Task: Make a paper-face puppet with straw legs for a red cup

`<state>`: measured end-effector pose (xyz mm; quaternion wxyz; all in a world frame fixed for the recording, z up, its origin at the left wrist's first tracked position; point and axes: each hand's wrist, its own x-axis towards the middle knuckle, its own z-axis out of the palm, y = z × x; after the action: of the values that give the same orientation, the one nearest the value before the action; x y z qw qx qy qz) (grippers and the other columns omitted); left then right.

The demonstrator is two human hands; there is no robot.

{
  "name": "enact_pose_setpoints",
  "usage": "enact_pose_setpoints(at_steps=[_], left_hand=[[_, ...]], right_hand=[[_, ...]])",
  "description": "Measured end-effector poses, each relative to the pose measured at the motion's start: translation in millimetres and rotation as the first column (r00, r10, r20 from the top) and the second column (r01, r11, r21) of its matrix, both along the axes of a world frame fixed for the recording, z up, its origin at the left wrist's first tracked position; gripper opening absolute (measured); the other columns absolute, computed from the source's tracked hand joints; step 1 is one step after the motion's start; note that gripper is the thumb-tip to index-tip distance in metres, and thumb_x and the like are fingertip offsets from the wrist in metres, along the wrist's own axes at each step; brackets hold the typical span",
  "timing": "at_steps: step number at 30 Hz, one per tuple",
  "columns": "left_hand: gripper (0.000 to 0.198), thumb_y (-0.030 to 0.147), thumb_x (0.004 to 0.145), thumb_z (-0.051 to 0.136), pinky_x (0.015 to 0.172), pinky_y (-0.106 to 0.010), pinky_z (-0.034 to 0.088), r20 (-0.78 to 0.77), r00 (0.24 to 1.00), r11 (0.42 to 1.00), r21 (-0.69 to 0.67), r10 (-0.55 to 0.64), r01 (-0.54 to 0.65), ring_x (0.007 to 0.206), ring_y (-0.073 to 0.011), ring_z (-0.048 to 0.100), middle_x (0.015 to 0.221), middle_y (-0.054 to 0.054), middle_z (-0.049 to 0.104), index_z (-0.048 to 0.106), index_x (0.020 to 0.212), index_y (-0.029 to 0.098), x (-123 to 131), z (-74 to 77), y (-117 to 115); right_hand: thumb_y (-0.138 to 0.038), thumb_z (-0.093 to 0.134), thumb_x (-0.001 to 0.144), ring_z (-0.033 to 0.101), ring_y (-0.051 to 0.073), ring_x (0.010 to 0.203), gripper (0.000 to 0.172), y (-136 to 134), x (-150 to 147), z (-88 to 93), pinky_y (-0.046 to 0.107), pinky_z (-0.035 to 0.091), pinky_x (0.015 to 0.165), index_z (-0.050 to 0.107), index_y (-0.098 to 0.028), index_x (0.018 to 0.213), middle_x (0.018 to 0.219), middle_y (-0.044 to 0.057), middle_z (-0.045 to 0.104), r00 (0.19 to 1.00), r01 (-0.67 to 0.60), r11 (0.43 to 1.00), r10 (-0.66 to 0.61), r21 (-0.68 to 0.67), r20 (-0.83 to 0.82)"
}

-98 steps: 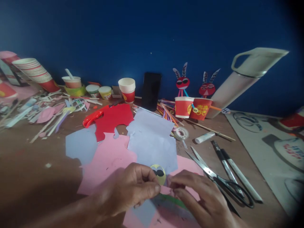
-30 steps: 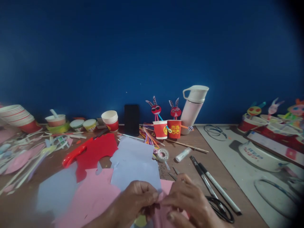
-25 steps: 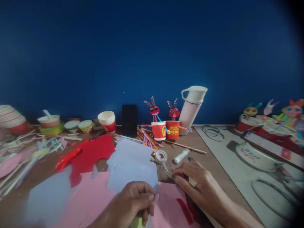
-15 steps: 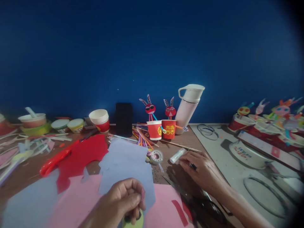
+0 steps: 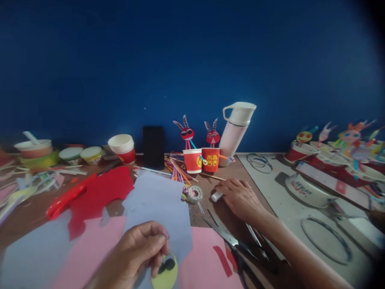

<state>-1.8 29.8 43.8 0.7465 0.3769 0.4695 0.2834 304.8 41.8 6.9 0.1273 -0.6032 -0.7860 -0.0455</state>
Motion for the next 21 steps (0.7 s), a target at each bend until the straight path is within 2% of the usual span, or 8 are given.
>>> enact_pose_setpoints(at_steps=[3,5,6,8,10,14,18,21], left_hand=[[0.034,0.045,0.061,0.077,0.043,-0.019,0.036,0.000,1.000,0.999,0.050,0.006,-0.006,0.045,-0.0076,0.046,0.060,-0.001,0.059,0.061,0.066,0.015,-8.6,-9.1,-7.5],[0.036,0.049,0.064,0.074,0.045,-0.019,0.036,-0.039,0.999,0.987,0.159,0.022,-0.016,0.046,-0.0075,0.046,0.060,-0.001,0.059,0.063,0.066,0.015,-11.3,-11.6,-12.2],[0.036,0.049,0.066,0.072,0.047,-0.019,0.037,-0.064,0.997,0.975,0.220,0.044,-0.029,0.048,-0.0081,0.047,0.060,-0.002,0.059,0.063,0.067,0.014,-11.1,-10.7,-14.1],[0.033,0.047,0.071,0.068,0.052,-0.021,0.039,-0.095,0.988,0.941,0.327,0.122,-0.085,0.053,-0.0106,0.050,0.064,-0.003,0.061,0.064,0.070,0.015,-7.6,-4.2,-16.5],[0.027,0.043,0.076,0.063,0.058,-0.023,0.042,-0.101,0.972,0.896,0.416,0.214,-0.154,0.063,-0.0139,0.055,0.074,-0.006,0.065,0.064,0.075,0.016,-0.7,6.3,-17.4],[0.020,0.036,0.087,0.051,0.070,-0.025,0.044,-0.083,0.952,0.739,0.651,0.296,-0.173,0.076,-0.0156,0.057,0.085,-0.005,0.064,0.060,0.086,0.018,17.8,21.3,-18.5],[0.015,0.028,0.092,0.041,0.073,-0.027,0.043,-0.042,0.980,0.574,0.816,0.192,-0.078,0.076,-0.0160,0.057,0.083,-0.003,0.061,0.054,0.090,0.021,33.1,13.9,-19.1],[0.009,0.024,0.087,0.048,0.068,-0.026,0.042,-0.178,0.960,0.555,0.832,0.217,0.029,0.067,-0.0166,0.057,0.073,-0.002,0.061,0.056,0.089,0.021,37.5,5.0,-15.0]], right_hand=[[-0.007,0.048,0.082,0.055,0.028,0.103,0.025,-1.4,-3.8,3.0,0.045,0.034,0.088,0.062,-0.018,0.099,0.105,0.011,0.067,0.998,-0.060,0.997,0.062,0.038,-0.034],[-0.011,0.045,0.085,0.058,0.026,0.097,0.020,-12.2,-14.7,12.1,0.045,0.035,0.090,0.059,-0.015,0.099,0.100,0.013,0.067,0.991,-0.101,0.992,0.107,0.077,-0.078],[-0.014,0.043,0.087,0.060,0.023,0.088,0.019,-20.1,-23.5,18.5,0.041,0.039,0.087,0.057,-0.016,0.100,0.091,0.010,0.067,0.984,-0.133,0.988,0.141,0.082,-0.104],[-0.016,0.038,0.090,0.062,0.017,0.085,0.025,-38.2,-45.6,32.0,0.027,0.046,0.075,0.047,-0.019,0.113,0.095,0.007,0.066,0.963,-0.194,0.979,0.204,0.069,-0.178],[-0.016,0.035,0.092,0.063,0.014,0.076,0.029,-54.1,-69.3,42.7,0.023,0.046,0.064,0.039,-0.022,0.120,0.094,0.003,0.066,0.907,-0.257,0.965,0.220,-0.058,-0.359],[-0.025,0.034,0.094,0.062,0.017,0.064,0.022,-68.0,-102.8,47.2,0.027,0.042,0.057,0.041,-0.025,0.115,0.079,0.000,0.065,0.883,-0.321,0.934,0.236,-0.155,-0.406],[-0.027,0.042,0.091,0.060,0.017,0.060,0.024,-68.6,-116.3,42.2,0.025,0.036,0.054,0.046,-0.024,0.115,0.074,-0.001,0.065,0.859,-0.328,0.931,0.225,-0.157,-0.460],[-0.027,0.049,0.086,0.059,0.017,0.060,0.022,-68.9,-120.9,41.9,0.025,0.034,0.053,0.055,-0.023,0.107,0.068,0.000,0.063,0.860,-0.273,0.948,0.162,-0.166,-0.485]])
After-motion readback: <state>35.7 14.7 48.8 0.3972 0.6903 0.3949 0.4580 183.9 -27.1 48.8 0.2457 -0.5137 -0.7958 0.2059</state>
